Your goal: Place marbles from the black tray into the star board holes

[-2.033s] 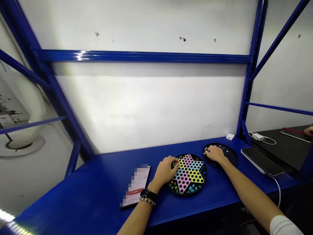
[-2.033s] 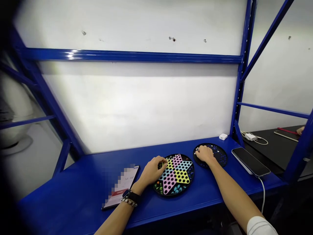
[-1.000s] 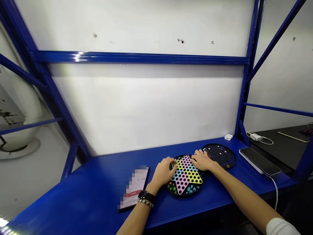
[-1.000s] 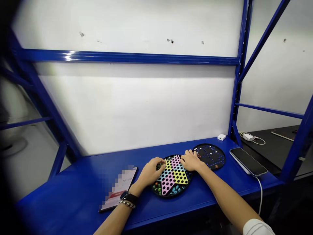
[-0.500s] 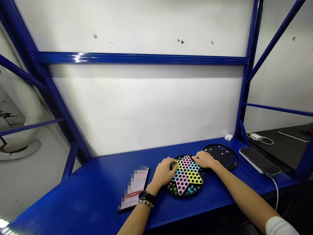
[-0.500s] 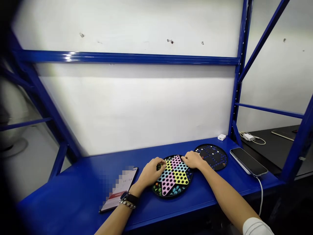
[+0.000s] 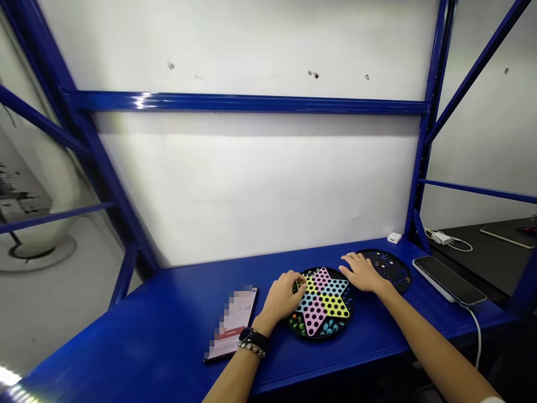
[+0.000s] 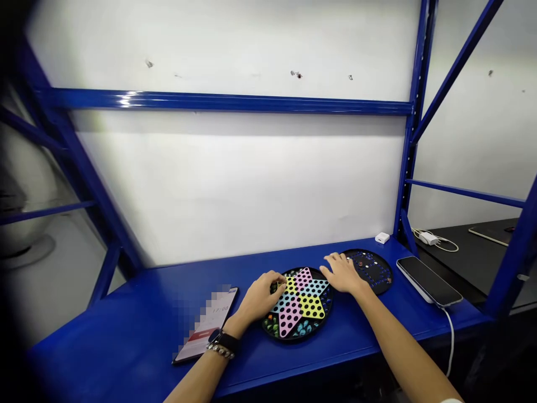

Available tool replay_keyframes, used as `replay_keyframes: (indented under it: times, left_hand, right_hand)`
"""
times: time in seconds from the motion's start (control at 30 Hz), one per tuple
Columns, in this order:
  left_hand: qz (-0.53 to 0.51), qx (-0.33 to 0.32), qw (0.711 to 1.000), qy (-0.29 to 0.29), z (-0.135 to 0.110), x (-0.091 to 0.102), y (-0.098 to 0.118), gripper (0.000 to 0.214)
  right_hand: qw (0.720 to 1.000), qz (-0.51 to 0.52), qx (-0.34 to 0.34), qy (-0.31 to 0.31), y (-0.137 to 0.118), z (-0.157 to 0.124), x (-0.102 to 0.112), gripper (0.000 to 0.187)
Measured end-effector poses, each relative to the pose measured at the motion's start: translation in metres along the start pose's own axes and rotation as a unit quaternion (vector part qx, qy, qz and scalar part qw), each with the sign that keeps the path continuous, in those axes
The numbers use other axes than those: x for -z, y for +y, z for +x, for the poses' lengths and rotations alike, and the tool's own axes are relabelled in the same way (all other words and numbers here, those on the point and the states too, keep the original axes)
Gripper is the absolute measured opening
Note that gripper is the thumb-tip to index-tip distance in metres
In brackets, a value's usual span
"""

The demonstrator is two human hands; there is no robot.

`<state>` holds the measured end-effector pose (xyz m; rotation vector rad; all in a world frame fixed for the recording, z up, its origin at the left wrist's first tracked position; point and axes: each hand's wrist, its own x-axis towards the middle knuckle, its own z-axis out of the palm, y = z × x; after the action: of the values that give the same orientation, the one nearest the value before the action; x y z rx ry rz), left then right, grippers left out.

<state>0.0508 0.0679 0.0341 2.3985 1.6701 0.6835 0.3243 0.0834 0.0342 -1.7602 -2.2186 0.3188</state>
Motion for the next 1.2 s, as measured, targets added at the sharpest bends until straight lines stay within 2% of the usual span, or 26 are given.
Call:
replay_keyframes:
  times: [0.07, 0.1, 0.2, 0.37, 0.47, 0.6, 0.8, 1.2]
  left_hand:
    - [-0.001, 0.002, 1.000, 0.000, -0.001, 0.001, 0.001, 0.019]
    - [-0.001, 0.003, 1.000, 0.000, -0.001, 0.001, 0.002, 0.019]
    - [0.002, 0.004, 1.000, -0.002, -0.001, 0.001, 0.002, 0.018]
    - [0.002, 0.001, 1.000, 0.002, -0.001, 0.000, 0.002, 0.017]
    - [0.003, 0.001, 1.000, 0.006, 0.000, -0.001, 0.002, 0.017]
    - [0.002, -0.003, 1.000, 0.007, 0.000, -0.001, 0.002, 0.018]
    - [0.005, 0.000, 1.000, 0.006, -0.001, 0.001, 0.005, 0.018]
    - [0.009, 0.002, 1.000, 0.001, 0.000, 0.001, 0.003, 0.019]
  right_hand:
    - [0.993, 0.044, 0.082, -0.069, -0.017, -0.016, -0.007, 0.066]
    - [0.989, 0.052, 0.100, -0.096, -0.024, -0.023, -0.010, 0.070]
    - [0.987, 0.056, 0.097, -0.112, -0.032, -0.037, -0.011, 0.074]
    - [0.992, 0.054, 0.097, -0.064, -0.025, -0.051, -0.005, 0.067]
    - [0.993, 0.041, 0.106, -0.014, -0.021, -0.071, -0.012, 0.065]
    - [0.992, 0.020, 0.118, 0.046, -0.023, -0.093, -0.024, 0.050]
    - [0.990, -0.028, 0.106, 0.090, -0.031, -0.084, -0.026, 0.034]
    - [0.989, -0.095, 0.022, 0.111, -0.032, -0.060, -0.023, 0.037]
